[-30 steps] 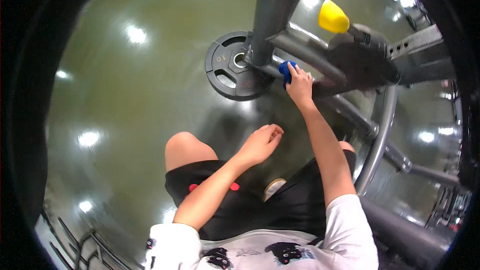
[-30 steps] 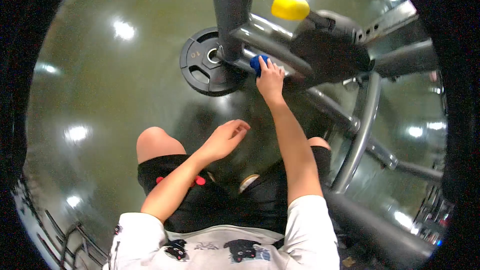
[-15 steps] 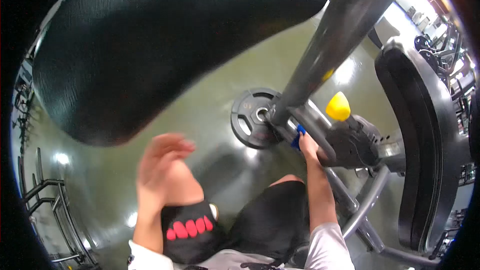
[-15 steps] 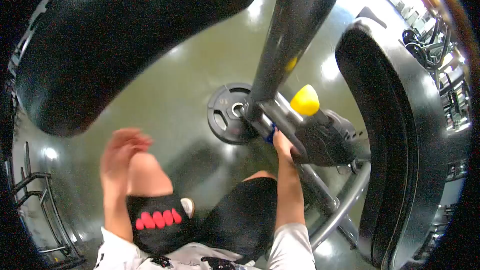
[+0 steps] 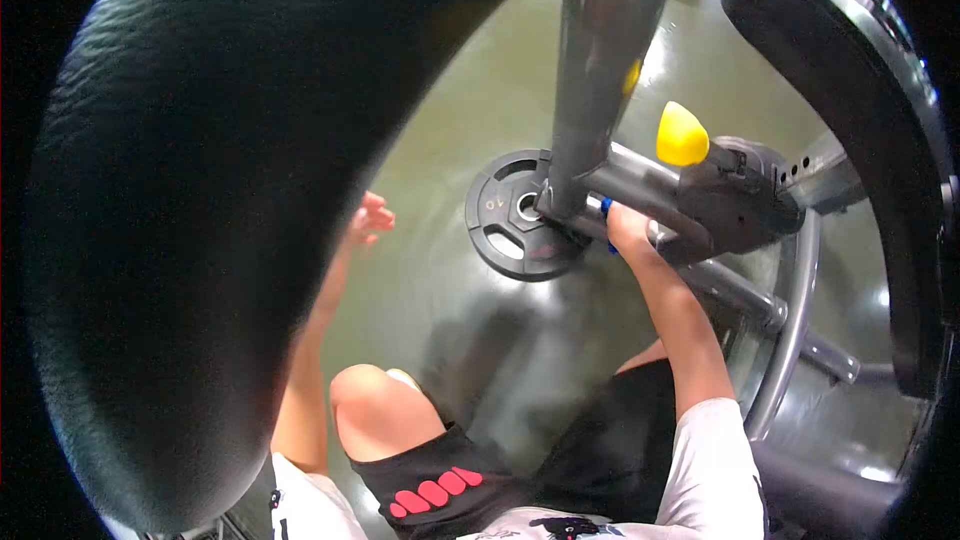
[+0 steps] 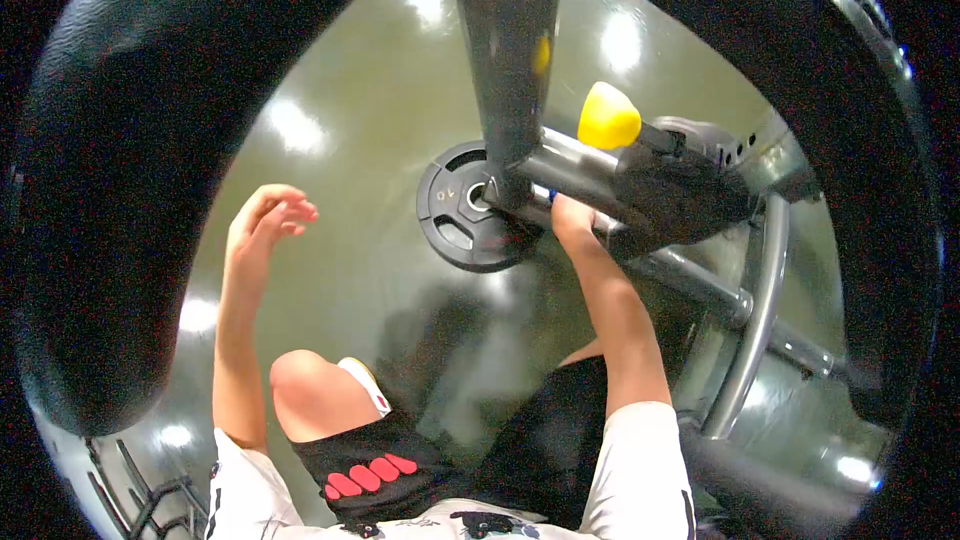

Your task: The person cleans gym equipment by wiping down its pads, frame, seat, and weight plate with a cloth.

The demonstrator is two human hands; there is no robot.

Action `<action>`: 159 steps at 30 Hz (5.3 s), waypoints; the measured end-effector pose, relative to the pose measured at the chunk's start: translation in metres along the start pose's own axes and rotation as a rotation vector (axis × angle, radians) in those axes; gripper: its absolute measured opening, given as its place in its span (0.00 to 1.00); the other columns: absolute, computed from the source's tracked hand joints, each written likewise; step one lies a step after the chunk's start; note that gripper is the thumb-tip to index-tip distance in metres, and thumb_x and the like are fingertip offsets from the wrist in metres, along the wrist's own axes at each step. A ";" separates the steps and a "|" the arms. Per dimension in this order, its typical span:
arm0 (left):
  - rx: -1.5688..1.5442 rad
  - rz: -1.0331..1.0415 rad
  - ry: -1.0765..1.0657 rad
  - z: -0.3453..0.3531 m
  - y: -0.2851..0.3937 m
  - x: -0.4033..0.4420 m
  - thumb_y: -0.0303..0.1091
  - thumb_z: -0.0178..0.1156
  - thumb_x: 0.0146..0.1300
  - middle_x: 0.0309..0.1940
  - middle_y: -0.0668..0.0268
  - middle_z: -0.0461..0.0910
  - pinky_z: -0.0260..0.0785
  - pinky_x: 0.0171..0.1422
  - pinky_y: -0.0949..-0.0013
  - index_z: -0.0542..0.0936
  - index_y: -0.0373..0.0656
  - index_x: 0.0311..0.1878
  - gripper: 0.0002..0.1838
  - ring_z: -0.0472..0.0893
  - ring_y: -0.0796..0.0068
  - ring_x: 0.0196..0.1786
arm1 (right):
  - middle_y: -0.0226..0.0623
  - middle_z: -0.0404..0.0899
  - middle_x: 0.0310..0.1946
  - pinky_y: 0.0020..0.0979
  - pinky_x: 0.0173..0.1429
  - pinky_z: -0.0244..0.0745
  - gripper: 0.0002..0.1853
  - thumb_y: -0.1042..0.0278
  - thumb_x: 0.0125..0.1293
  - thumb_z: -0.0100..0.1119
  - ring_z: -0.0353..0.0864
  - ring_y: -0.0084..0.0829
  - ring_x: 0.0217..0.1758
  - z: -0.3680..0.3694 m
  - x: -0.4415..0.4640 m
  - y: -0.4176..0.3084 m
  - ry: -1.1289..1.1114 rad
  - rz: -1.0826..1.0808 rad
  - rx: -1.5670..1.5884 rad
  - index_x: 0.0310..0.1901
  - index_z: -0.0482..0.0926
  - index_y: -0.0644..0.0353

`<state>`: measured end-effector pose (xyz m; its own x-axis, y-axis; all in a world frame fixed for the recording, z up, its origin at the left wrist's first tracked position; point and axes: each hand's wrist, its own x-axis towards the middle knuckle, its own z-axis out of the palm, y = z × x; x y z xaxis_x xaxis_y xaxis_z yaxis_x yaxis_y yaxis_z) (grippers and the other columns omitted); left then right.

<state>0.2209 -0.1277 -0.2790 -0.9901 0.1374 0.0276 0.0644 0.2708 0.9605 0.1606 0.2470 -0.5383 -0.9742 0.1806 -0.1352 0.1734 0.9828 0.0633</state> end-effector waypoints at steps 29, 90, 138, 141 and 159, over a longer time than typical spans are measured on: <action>1.016 0.206 -0.935 0.115 -0.270 0.090 0.39 0.53 0.65 0.42 0.54 0.82 0.73 0.54 0.60 0.78 0.40 0.47 0.15 0.82 0.57 0.47 | 0.45 0.74 0.36 0.39 0.48 0.74 0.20 0.68 0.48 0.64 0.77 0.43 0.41 0.000 -0.106 -0.012 0.127 -0.115 0.680 0.44 0.70 0.57; 0.267 -0.120 -0.851 0.111 -0.313 0.015 0.25 0.51 0.68 0.33 0.67 0.80 0.72 0.46 0.75 0.77 0.35 0.42 0.06 0.79 0.81 0.38 | 0.42 0.81 0.43 0.39 0.48 0.79 0.08 0.74 0.52 0.58 0.80 0.43 0.47 0.063 -0.027 -0.119 -0.069 -0.480 0.433 0.34 0.83 0.62; 0.239 -0.174 -0.889 0.111 -0.306 -0.001 0.29 0.52 0.62 0.31 0.58 0.81 0.74 0.43 0.68 0.77 0.35 0.42 0.09 0.82 0.71 0.35 | 0.53 0.70 0.46 0.45 0.47 0.79 0.19 0.81 0.55 0.51 0.78 0.53 0.43 0.077 -0.085 -0.081 0.185 -0.282 0.381 0.51 0.68 0.67; 0.297 -0.154 -0.921 0.114 -0.298 0.000 0.25 0.50 0.68 0.35 0.63 0.82 0.75 0.48 0.73 0.76 0.33 0.43 0.07 0.81 0.78 0.39 | 0.53 0.69 0.47 0.45 0.49 0.75 0.21 0.83 0.52 0.53 0.76 0.53 0.45 0.075 -0.095 -0.093 0.172 -0.334 0.458 0.50 0.68 0.67; 0.181 -0.170 -0.858 0.108 -0.304 0.005 0.29 0.52 0.65 0.31 0.62 0.81 0.74 0.44 0.71 0.77 0.35 0.42 0.08 0.82 0.75 0.36 | 0.34 0.79 0.26 0.31 0.34 0.74 0.07 0.65 0.55 0.56 0.77 0.28 0.26 0.033 -0.089 -0.036 -0.494 0.543 1.722 0.30 0.78 0.58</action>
<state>0.2099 -0.1071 -0.6011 -0.5586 0.7279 -0.3976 0.0156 0.4885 0.8724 0.2454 0.1967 -0.5610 -0.7005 0.1303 -0.7017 0.6529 -0.2802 -0.7037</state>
